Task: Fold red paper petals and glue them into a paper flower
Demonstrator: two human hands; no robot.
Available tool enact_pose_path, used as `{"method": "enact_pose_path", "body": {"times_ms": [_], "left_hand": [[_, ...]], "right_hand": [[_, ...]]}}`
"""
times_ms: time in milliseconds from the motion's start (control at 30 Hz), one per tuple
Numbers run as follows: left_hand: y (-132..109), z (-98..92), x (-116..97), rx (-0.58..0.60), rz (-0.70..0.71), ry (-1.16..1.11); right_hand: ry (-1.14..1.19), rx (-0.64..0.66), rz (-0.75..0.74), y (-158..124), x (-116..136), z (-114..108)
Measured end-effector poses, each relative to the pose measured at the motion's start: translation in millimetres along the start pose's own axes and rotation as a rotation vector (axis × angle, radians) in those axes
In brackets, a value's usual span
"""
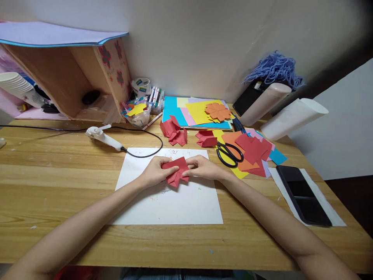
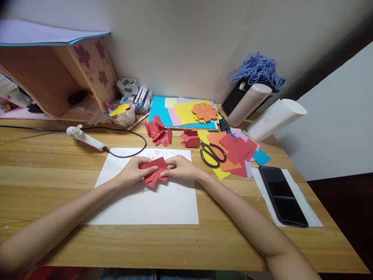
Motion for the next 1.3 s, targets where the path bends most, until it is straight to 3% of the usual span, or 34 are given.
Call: {"method": "enact_pose_path", "body": {"times_ms": [400, 933, 1167, 1300], "left_hand": [[-1.2, -1.5, -4.4, 0.056, 0.037, 0.042], [-0.6, -2.7, -4.8, 0.169, 0.100, 0.104], [0.5, -1.8, -3.9, 0.140, 0.065, 0.053], [0.9, -0.8, -3.8, 0.005, -0.037, -0.074]], "right_hand": [[-0.065, 0.029, -0.017, -0.1, 1.6, 1.6], [-0.137, -0.152, -0.138, 0.1, -6.9, 10.2], [-0.023, -0.165, -0.131, -1.2, -5.8, 11.3], [-0.014, -0.206, -0.118, -2.9, -3.8, 10.1]]}}
Point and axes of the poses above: each hand's wrist, its own y-axis towards the middle knuckle, its own z-axis out of the palm, x = y × z, the point moved 1 cm from there along y, towards the middle knuckle, and after that the axes turned 1 degree about -y, right-handed, at the moved point
